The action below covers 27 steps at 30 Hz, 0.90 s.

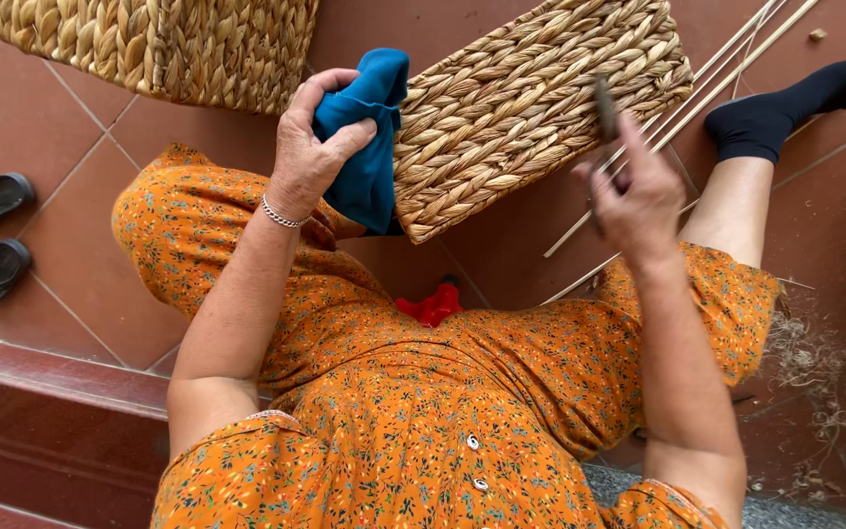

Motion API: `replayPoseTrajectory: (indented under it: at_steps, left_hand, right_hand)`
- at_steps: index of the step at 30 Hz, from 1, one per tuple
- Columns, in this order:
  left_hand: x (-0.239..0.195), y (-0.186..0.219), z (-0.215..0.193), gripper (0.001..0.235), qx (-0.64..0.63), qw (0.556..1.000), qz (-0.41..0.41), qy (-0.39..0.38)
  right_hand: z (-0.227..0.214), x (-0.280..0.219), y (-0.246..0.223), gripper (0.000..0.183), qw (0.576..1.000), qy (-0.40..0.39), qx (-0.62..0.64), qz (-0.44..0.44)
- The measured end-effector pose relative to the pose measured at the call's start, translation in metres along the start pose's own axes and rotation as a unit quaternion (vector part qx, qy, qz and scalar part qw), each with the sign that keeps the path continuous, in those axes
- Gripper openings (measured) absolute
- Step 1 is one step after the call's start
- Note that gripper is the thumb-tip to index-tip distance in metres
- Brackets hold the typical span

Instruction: The person sits on the floor and wipes a woven basket with a blue cloth. They use shears to trim loose fibers from the basket edges and continue wiping the surface. The person handles multiple baskets, wiping them and placing them aside.

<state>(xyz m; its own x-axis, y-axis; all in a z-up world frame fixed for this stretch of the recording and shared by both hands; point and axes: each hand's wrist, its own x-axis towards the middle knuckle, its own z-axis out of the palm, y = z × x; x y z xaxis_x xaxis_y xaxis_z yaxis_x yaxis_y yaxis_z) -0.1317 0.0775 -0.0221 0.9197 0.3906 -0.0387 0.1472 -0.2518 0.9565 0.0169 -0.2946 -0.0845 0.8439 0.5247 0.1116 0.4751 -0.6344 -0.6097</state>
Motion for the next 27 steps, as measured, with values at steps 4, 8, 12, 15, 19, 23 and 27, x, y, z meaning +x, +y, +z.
replayPoseTrajectory:
  at_steps: [4, 8, 12, 15, 19, 23, 27]
  left_hand:
    - [0.003, -0.007, -0.005, 0.054, -0.123, 0.989, -0.078, -0.026]
    - [0.006, -0.010, -0.005, 0.052, -0.175, 0.980, -0.095, -0.011]
    - [0.005, -0.012, -0.010, 0.049, -0.222, 0.970, -0.097, -0.005]
    - [-0.003, -0.002, -0.017, 0.049, -0.244, 0.968, -0.059, 0.029]
    - [-0.024, 0.023, -0.029, 0.059, -0.121, 0.987, 0.023, 0.106]
    - [-0.037, 0.037, -0.020, 0.048, -0.038, 0.989, 0.112, 0.094]
    - [-0.027, 0.035, 0.008, 0.059, 0.173, 0.970, 0.172, 0.019]
  right_hand:
    - [0.022, -0.042, -0.062, 0.072, 0.996, -0.027, 0.081, -0.014]
    - [0.032, -0.061, -0.083, 0.070, 0.986, -0.061, 0.156, -0.015]
    - [0.022, -0.049, -0.058, 0.067, 0.977, -0.016, 0.209, 0.026]
    - [0.014, -0.017, -0.020, 0.060, 0.982, 0.079, 0.164, 0.047]
    - [0.008, 0.028, 0.034, 0.061, 0.983, 0.133, 0.105, 0.066]
    - [0.029, 0.040, 0.084, 0.057, 0.952, 0.116, 0.259, 0.113]
    - [0.048, 0.043, 0.113, 0.054, 0.946, 0.133, 0.290, 0.052]
